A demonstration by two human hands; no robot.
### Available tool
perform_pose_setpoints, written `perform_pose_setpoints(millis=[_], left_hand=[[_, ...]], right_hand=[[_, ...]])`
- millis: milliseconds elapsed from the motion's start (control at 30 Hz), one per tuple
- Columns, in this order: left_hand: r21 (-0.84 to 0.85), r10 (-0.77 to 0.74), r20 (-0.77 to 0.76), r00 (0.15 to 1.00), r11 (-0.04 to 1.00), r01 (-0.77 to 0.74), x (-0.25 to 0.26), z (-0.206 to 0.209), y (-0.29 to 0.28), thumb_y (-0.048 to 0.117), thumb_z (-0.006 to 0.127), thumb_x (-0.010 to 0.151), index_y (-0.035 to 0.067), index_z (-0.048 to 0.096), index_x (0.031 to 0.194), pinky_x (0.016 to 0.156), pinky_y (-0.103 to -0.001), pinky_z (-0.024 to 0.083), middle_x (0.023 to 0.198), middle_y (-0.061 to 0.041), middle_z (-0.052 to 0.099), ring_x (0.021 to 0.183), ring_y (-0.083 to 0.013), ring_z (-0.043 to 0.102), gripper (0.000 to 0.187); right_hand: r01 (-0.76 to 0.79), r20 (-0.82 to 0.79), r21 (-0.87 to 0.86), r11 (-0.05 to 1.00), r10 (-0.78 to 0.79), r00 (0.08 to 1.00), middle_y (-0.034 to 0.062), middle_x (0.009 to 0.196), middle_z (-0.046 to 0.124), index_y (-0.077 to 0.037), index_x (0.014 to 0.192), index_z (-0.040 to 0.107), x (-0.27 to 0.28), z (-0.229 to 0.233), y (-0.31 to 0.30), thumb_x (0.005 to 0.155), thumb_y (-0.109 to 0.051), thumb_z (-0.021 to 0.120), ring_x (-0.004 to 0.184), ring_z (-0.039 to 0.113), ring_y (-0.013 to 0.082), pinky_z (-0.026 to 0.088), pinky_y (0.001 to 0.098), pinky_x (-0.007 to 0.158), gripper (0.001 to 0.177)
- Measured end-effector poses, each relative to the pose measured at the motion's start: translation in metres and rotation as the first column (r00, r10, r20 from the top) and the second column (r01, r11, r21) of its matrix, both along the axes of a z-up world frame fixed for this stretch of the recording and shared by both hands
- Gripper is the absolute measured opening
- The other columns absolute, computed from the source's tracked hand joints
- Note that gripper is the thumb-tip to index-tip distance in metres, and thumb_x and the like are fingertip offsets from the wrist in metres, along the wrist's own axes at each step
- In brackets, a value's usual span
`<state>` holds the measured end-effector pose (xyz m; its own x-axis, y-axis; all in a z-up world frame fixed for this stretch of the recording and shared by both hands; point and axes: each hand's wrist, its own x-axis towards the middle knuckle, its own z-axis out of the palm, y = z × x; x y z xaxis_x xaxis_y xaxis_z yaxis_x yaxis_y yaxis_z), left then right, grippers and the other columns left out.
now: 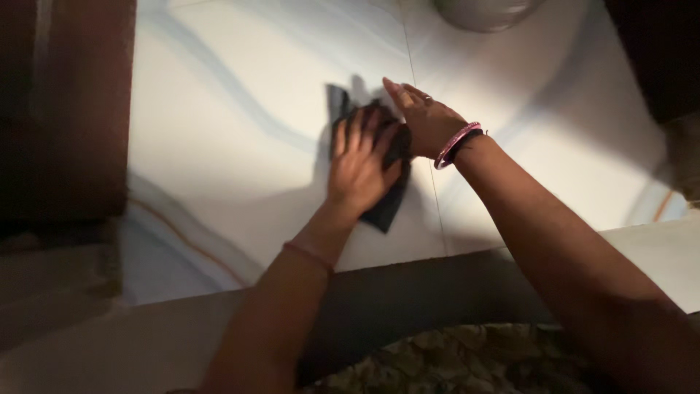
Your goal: The person wipes a tiled floor with a dark cloth, moving around a metal bucket. They periodically dip the cloth into the bucket to wet it and wring it out before resuming wiping.
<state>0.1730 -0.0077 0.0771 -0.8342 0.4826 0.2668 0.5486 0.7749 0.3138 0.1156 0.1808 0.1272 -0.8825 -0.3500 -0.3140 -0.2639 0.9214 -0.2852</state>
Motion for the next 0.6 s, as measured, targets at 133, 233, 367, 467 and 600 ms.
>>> perform_pose_setpoints(millis=[133,233,367,467,600], left_hand=[[-0.109,-0.083,0.014,0.996,0.990,0.084,-0.056,0.000,-0.009,0.056,0.060,0.091,0.019,0.050,0.147,0.120,-0.061,0.018,0.158,-0.013,0.037,0.149,-0.0331,0.023,0.068],[-0.242,0.098,0.130,0.987,0.968,-0.064,-0.076,0.002,-0.078,0.050,0.059,0.099,0.020,0.050,0.152,0.123,-0.062,0.020,0.161,-0.010,0.038,0.155,-0.0311,0.025,0.061],[-0.238,0.052,0.005,0.999,0.970,-0.049,-0.077,0.005,-0.194,0.045,0.064,0.097,0.013,0.051,0.151,0.117,-0.059,0.029,0.162,-0.017,0.038,0.150,-0.0399,0.031,0.064],[-0.312,0.093,-0.002,0.996,0.946,-0.089,-0.045,0.014,-0.270,0.042,0.064,0.099,0.012,0.050,0.153,0.121,-0.057,0.032,0.164,-0.019,0.040,0.153,-0.0410,0.034,0.063],[-0.454,0.219,0.009,0.976,0.870,-0.191,0.016,0.016,-0.315,0.038,0.066,0.095,0.010,0.046,0.158,0.124,-0.058,0.028,0.167,-0.021,0.034,0.155,-0.0412,0.030,0.072]], right_hand=[[0.136,0.085,0.227,0.964,-0.159,0.984,0.0142,0.168,0.026,-0.013,0.170,0.007,0.001,0.007,0.001,0.055,-0.049,0.094,0.155,0.026,0.0325,0.038,0.0526,0.121,0.149],[0.092,0.109,0.314,0.945,-0.132,0.985,0.0210,0.167,0.013,-0.018,0.164,0.011,0.004,0.013,0.000,0.045,-0.061,0.099,0.155,0.015,0.0403,0.035,0.0576,0.117,0.154],[0.066,0.101,0.286,0.956,-0.099,0.990,0.0285,0.165,0.007,-0.019,0.162,0.016,0.003,0.011,0.000,0.041,-0.059,0.101,0.152,0.010,0.0471,0.033,0.0566,0.116,0.153],[0.090,0.119,0.294,0.952,-0.130,0.984,0.0242,0.169,0.013,-0.018,0.164,0.022,0.005,0.012,-0.001,0.043,-0.055,0.099,0.157,0.014,0.0460,0.039,0.0534,0.118,0.148],[0.089,0.087,0.262,0.961,-0.115,0.990,0.0274,0.166,0.008,-0.017,0.162,0.022,0.005,0.010,0.000,0.042,-0.058,0.101,0.154,0.012,0.0465,0.036,0.0529,0.117,0.149]])
